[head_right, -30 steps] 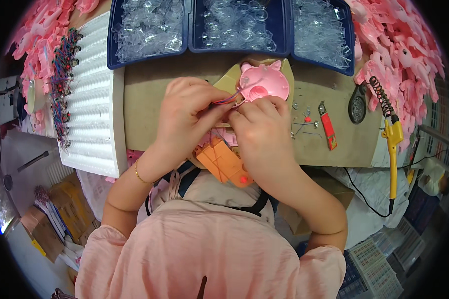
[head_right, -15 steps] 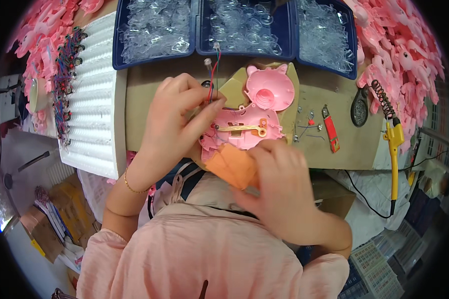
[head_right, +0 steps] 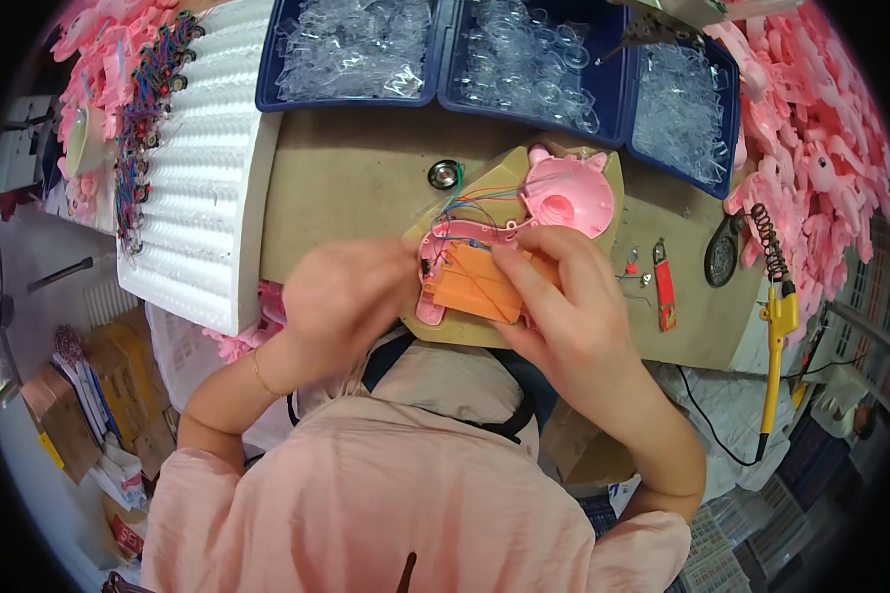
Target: Assembling a toy unicorn by connecting electronic components and joining plastic housing parts.
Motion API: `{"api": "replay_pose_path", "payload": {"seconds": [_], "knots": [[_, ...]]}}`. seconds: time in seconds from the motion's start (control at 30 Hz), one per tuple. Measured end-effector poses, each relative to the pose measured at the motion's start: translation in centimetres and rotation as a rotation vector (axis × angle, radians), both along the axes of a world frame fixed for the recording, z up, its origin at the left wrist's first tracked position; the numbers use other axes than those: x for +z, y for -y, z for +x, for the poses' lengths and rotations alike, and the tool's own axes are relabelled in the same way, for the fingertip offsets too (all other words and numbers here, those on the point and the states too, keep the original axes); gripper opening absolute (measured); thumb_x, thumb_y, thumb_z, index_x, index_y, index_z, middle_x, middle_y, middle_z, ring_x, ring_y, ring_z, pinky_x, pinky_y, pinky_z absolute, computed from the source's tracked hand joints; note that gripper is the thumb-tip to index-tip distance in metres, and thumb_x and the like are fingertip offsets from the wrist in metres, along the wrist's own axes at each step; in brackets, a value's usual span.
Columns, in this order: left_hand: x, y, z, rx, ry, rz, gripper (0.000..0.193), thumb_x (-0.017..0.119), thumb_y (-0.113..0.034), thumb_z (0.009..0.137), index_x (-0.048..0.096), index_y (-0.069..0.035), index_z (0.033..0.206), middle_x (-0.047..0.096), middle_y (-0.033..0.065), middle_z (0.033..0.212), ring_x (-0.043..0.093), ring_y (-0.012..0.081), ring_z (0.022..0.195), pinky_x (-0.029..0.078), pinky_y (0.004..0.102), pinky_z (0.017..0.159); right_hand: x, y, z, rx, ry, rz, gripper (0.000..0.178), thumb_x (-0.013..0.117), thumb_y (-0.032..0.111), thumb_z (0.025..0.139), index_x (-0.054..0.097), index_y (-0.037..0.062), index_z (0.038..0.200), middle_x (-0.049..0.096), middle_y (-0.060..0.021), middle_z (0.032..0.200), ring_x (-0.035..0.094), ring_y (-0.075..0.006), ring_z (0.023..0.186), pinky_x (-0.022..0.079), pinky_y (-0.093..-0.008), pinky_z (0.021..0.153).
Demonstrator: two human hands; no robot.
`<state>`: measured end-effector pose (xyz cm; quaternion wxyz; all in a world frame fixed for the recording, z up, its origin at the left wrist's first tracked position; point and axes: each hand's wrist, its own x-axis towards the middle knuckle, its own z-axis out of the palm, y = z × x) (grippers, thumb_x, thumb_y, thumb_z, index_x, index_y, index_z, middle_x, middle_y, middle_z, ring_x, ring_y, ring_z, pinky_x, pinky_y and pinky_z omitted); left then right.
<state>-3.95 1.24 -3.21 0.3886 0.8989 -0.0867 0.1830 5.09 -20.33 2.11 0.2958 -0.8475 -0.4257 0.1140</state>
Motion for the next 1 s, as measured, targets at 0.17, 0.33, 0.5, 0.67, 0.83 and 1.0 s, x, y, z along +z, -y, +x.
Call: {"api": "replay_pose_path", "payload": {"seconds": [0.17, 0.33, 0.5, 0.67, 0.83, 1.0], "knots": [[-1.1, 0.8, -1.8, -0.137, 0.111, 0.246, 0.039, 0.069, -0.005, 0.070, 0.061, -0.005, 0.109, 0.061, 0.0076, 0.113, 0.061, 0.0218, 0.097, 0.048, 0.0308, 0.078, 1.5, -0.9, 1.4, 0.041, -0.094, -0.102, 0.060, 0.078, 0.003, 0.054, 0.058, 0.0007, 0.111, 0.052, -0.0124, 0.109, 0.053, -0.0282, 0.098, 0.047, -0.0348, 0.078], [-0.9, 1.0, -1.3, -0.165, 0.071, 0.220, 0.041, 0.069, -0.005, 0.070, 0.061, -0.007, 0.110, 0.060, 0.0071, 0.116, 0.058, 0.0209, 0.098, 0.043, 0.0318, 0.081, 0.8, 0.0, 1.0, 0.030, -0.030, -0.084, 0.061, 0.079, 0.009, 0.055, 0.057, 0.0007, 0.112, 0.054, -0.0121, 0.107, 0.053, -0.0283, 0.097, 0.046, -0.0358, 0.081], [2.7, 0.6, 0.9, -0.170, 0.010, 0.196, 0.043, 0.072, -0.011, 0.069, 0.062, -0.010, 0.111, 0.060, 0.0042, 0.117, 0.055, 0.0209, 0.096, 0.041, 0.0322, 0.080, 2.1, 1.8, 0.5, -0.216, 0.076, -0.095, 0.052, 0.078, 0.017, 0.058, 0.061, 0.0023, 0.104, 0.055, -0.0105, 0.100, 0.053, -0.0278, 0.093, 0.043, -0.0382, 0.079], [2.9, 3.3, 3.2, -0.265, -0.036, 0.377, 0.040, 0.067, -0.022, 0.076, 0.062, -0.013, 0.114, 0.060, -0.0029, 0.118, 0.053, 0.0161, 0.101, 0.039, 0.0315, 0.081, 1.1, 2.3, 0.2, -0.121, 0.224, -0.188, 0.046, 0.076, 0.020, 0.060, 0.062, 0.0037, 0.101, 0.054, -0.0080, 0.088, 0.052, -0.0262, 0.082, 0.040, -0.0361, 0.073], [3.4, 3.7, 3.0, -0.262, -0.013, 0.538, 0.038, 0.063, -0.025, 0.079, 0.062, -0.011, 0.114, 0.059, -0.0023, 0.119, 0.053, 0.0139, 0.103, 0.039, 0.0302, 0.081, 0.2, 2.8, 0.3, -0.114, 0.281, -0.137, 0.041, 0.075, 0.015, 0.061, 0.064, 0.0022, 0.098, 0.054, -0.0073, 0.083, 0.051, -0.0250, 0.076, 0.040, -0.0357, 0.070], [2.4, 3.6, 3.1, -0.261, 0.017, 0.341, 0.029, 0.065, -0.021, 0.077, 0.064, -0.009, 0.104, 0.061, 0.0024, 0.114, 0.054, 0.0171, 0.102, 0.041, 0.0318, 0.081, 1.1, 2.7, 2.2, -0.073, 0.072, -0.086, 0.037, 0.075, 0.013, 0.064, 0.063, 0.0017, 0.097, 0.056, -0.0089, 0.085, 0.053, -0.0268, 0.077, 0.041, -0.0366, 0.073]]}}
